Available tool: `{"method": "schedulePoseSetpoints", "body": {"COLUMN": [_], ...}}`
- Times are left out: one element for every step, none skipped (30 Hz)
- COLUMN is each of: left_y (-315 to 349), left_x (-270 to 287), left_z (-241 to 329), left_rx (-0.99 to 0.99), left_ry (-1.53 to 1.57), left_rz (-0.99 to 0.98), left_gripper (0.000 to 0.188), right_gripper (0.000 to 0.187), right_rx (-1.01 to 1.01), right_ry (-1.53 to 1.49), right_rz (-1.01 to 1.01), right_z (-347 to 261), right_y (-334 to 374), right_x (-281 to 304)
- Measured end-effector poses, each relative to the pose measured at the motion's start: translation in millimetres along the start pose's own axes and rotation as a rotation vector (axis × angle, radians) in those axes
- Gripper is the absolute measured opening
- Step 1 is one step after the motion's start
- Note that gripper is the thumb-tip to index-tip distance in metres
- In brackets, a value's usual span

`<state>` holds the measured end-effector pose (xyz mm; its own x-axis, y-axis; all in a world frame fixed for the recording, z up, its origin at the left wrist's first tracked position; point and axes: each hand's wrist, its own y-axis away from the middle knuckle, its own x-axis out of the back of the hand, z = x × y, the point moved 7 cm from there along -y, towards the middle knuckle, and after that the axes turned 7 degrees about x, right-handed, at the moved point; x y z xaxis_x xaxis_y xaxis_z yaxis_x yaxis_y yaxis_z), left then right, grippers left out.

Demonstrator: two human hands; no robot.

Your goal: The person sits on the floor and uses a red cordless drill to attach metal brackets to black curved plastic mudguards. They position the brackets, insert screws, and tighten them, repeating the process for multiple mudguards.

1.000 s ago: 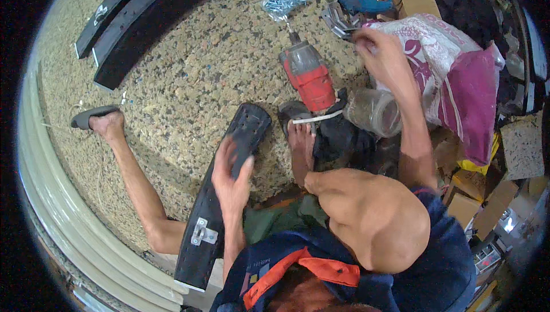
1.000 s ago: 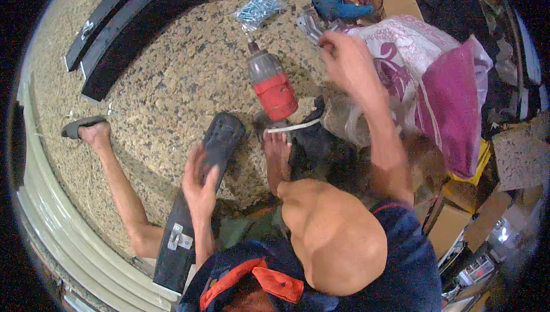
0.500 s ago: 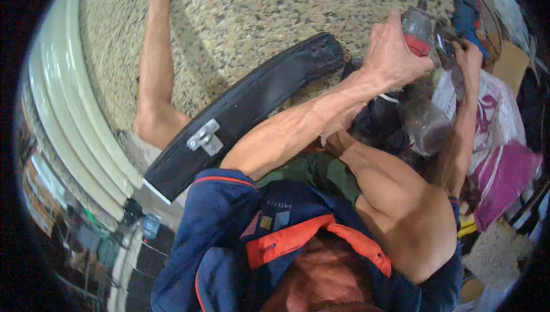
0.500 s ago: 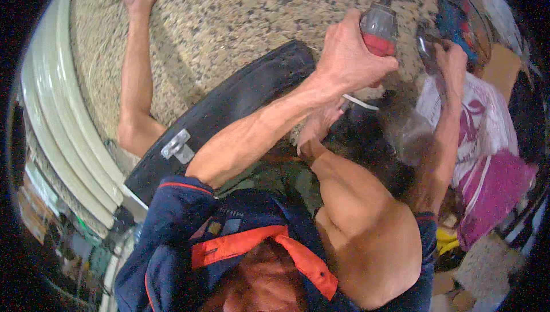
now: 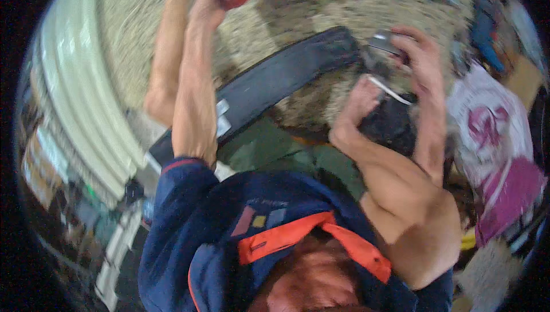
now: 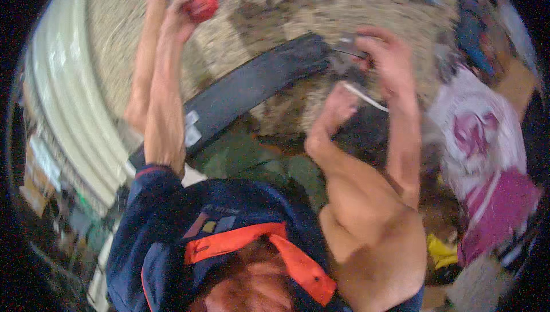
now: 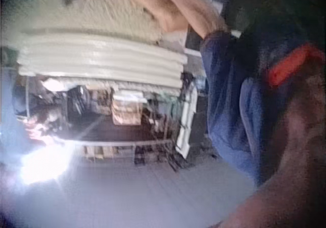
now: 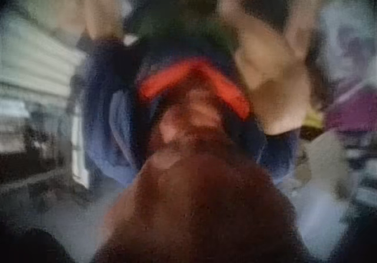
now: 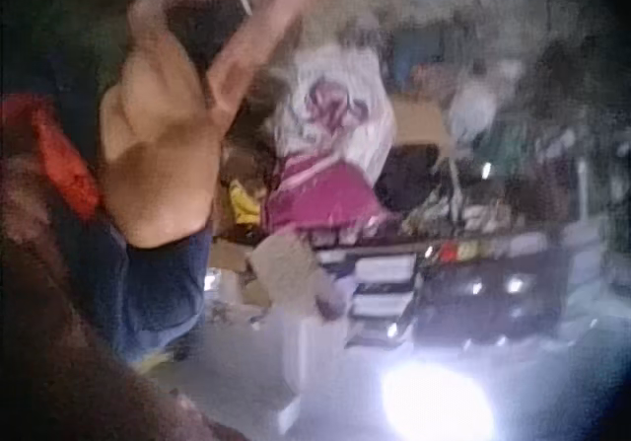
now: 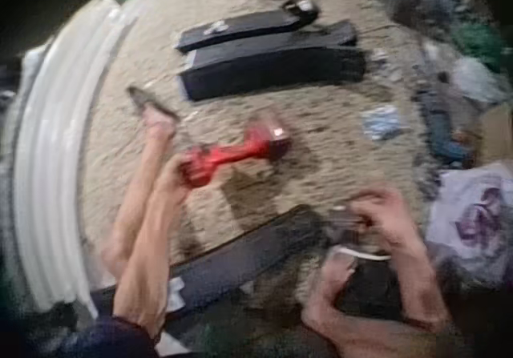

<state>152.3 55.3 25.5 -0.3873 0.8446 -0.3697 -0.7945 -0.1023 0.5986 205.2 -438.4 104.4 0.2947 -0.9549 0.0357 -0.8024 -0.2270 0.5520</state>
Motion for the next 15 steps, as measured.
{"method": "schedulePoseSetpoints", "body": {"left_y": [-11, -21, -18, -11, -4, 8, 27, 51, 72, 87, 93, 104, 106, 107, 105], "left_x": [39, 50, 66, 74, 74, 59, 32, 1, -38, -84, -118, -154, -173, -188, -197], "left_z": [-10, -17, -29, -49, -42, -34, -29, -26, -31, -33, -52, -68, -89, -99, -113], "left_rx": [0.107, 0.192, 0.303, 0.513, 0.347, 0.172, 0.043, -0.084, -0.172, -0.37, -0.277, -0.301, -0.16, -0.15, -0.099], "left_ry": [-0.014, -0.07, -0.241, -0.159, -0.334, -0.518, -0.662, -0.812, -0.919, -1.015, -0.914, -0.819, -0.839, -0.884, -0.944], "left_rz": [0.191, 0.068, 0.148, 0.26, 0.43, 0.582, 0.616, 0.667, 0.593, 0.488, 0.299, 0.085, 0.031, -0.003, -0.038], "left_gripper": [0.047, 0.04, 0.036, 0.049, 0.049, 0.05, 0.049, 0.048, 0.045, 0.043, 0.047, 0.051, 0.057, 0.056, 0.055], "right_gripper": [0.031, 0.031, 0.03, 0.03, 0.03, 0.029, 0.028, 0.027, 0.026, 0.026, 0.027, 0.027, 0.027, 0.028, 0.029], "right_rx": [-0.029, -0.044, -0.029, -0.047, -0.084, -0.083, -0.087, -0.107, -0.122, -0.139, -0.136, -0.168, -0.19, -0.181, -0.2], "right_ry": [-0.016, 0.024, -0.039, -0.077, -0.099, -0.083, -0.121, -0.131, -0.127, -0.139, -0.163, -0.109, -0.095, -0.074, -0.051], "right_rz": [-0.013, -0.072, -0.114, -0.135, -0.124, -0.125, -0.173, -0.19, -0.162, -0.163, -0.162, -0.132, -0.164, -0.161, -0.143], "right_z": [1, 0, -2, 0, 4, 6, 8, 12, 14, 18, 21, 24, 26, 24, 23], "right_y": [6, 8, 9, 11, 14, 14, 14, 14, 12, 10, 7, 4, 3, 1, 0], "right_x": [-13, -24, -36, -46, -50, -55, -62, -65, -64, -66, -70, -70, -77, -82, -85]}}
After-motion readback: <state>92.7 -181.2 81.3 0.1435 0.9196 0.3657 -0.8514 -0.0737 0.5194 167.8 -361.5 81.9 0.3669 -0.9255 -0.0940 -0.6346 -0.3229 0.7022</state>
